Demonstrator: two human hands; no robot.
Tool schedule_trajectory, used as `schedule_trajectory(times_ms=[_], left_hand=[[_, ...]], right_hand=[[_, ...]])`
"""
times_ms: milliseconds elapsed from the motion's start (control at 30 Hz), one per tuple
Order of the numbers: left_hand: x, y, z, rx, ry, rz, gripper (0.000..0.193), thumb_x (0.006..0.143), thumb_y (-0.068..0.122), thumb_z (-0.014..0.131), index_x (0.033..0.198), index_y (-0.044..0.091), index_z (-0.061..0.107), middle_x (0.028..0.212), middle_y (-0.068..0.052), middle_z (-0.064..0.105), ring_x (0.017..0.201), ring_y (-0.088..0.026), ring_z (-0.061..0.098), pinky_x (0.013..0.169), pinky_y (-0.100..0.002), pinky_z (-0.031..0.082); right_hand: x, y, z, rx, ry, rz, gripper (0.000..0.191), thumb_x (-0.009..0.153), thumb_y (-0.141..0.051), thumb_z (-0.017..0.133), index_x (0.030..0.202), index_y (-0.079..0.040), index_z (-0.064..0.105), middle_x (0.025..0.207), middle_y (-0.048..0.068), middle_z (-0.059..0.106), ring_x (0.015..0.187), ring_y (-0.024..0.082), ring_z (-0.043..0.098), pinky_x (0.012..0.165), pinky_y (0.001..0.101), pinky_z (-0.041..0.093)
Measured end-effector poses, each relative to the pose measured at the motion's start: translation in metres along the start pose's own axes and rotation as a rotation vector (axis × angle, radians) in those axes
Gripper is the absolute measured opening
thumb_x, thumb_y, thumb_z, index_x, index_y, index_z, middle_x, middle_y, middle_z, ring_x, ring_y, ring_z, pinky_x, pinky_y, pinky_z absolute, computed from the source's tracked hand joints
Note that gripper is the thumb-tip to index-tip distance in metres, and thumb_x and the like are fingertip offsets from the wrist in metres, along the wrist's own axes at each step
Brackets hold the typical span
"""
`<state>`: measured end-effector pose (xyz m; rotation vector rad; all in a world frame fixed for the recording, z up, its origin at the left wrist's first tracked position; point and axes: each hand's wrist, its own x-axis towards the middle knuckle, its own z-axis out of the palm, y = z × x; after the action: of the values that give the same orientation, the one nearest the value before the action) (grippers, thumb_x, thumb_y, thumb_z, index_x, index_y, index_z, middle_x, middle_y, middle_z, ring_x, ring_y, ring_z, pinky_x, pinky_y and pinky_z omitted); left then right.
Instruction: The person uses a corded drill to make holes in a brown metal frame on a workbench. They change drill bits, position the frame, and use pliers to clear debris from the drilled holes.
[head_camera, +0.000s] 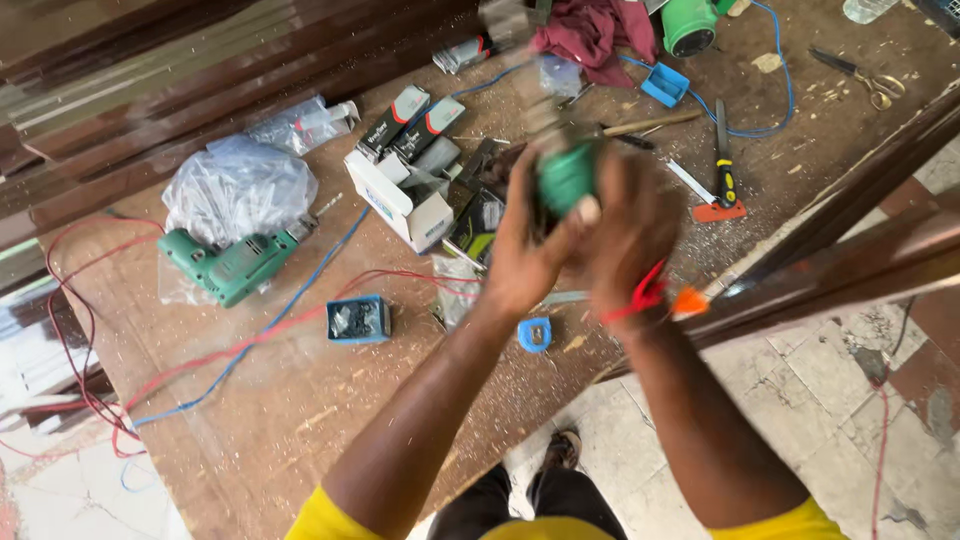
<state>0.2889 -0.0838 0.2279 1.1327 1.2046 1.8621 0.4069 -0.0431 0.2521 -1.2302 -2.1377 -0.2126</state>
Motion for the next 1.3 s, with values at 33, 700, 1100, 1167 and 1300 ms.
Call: schedule_trajectory(times_ms=[33,700,1100,1167,1300], left_hand=[[-0.001,0.002,0.009,-0.129,0.063,-0.133,0.053,0.094,0.032,0.076,0.137,0.004,0.060,0.117,-0.014,0.070,0.105,-0.022,0.065,0.094,-0.040,0.056],[-0.128,0.071,-0.183,-0.780,0.092,-0.526,0.020,0.089,0.018,0.071,0.095,0.004,0.060,0.084,-0.015,0.068,0.100,-0.037,0.069,0.101,-0.058,0.054],[-0.110,0.050,-0.148,-0.677,0.028,-0.633,0.020,0.090,0.011,0.075,0.083,0.002,0.059,0.069,-0.009,0.061,0.071,-0.026,0.068,0.074,-0.042,0.057],[-0.109,0.053,-0.143,-0.662,0.053,-0.627,0.012,0.088,0.012,0.069,0.088,0.003,0.060,0.069,-0.010,0.063,0.071,-0.026,0.068,0.075,-0.040,0.057],[-0.097,0.039,-0.149,-0.670,0.122,-0.294,0.024,0.106,0.025,0.053,0.095,0.004,0.058,0.072,-0.007,0.060,0.068,-0.020,0.059,0.086,-0.042,0.060]], right_hand=[[-0.005,-0.014,-0.022,0.048,-0.040,-0.098,0.075,0.076,-0.033,0.089,0.135,-0.001,0.055,0.120,0.021,0.061,0.102,0.040,0.062,0.084,0.0545,0.045],[-0.119,-0.071,-0.028,0.601,-0.436,-0.659,0.075,0.061,-0.022,0.079,0.132,-0.004,0.063,0.094,0.012,0.067,0.090,0.034,0.064,0.094,0.0518,0.045],[-0.143,-0.059,-0.013,0.604,-0.418,-0.540,0.055,0.060,-0.015,0.074,0.112,0.003,0.068,0.090,0.013,0.066,0.087,0.031,0.064,0.091,0.0468,0.047],[-0.147,-0.052,-0.011,0.557,-0.340,-0.531,0.048,0.061,-0.014,0.073,0.107,0.000,0.069,0.087,0.011,0.066,0.086,0.030,0.064,0.088,0.0456,0.046],[-0.162,-0.039,-0.011,0.494,-0.249,-0.534,0.042,0.065,-0.013,0.072,0.106,-0.004,0.068,0.087,0.009,0.066,0.087,0.028,0.064,0.093,0.0461,0.047]])
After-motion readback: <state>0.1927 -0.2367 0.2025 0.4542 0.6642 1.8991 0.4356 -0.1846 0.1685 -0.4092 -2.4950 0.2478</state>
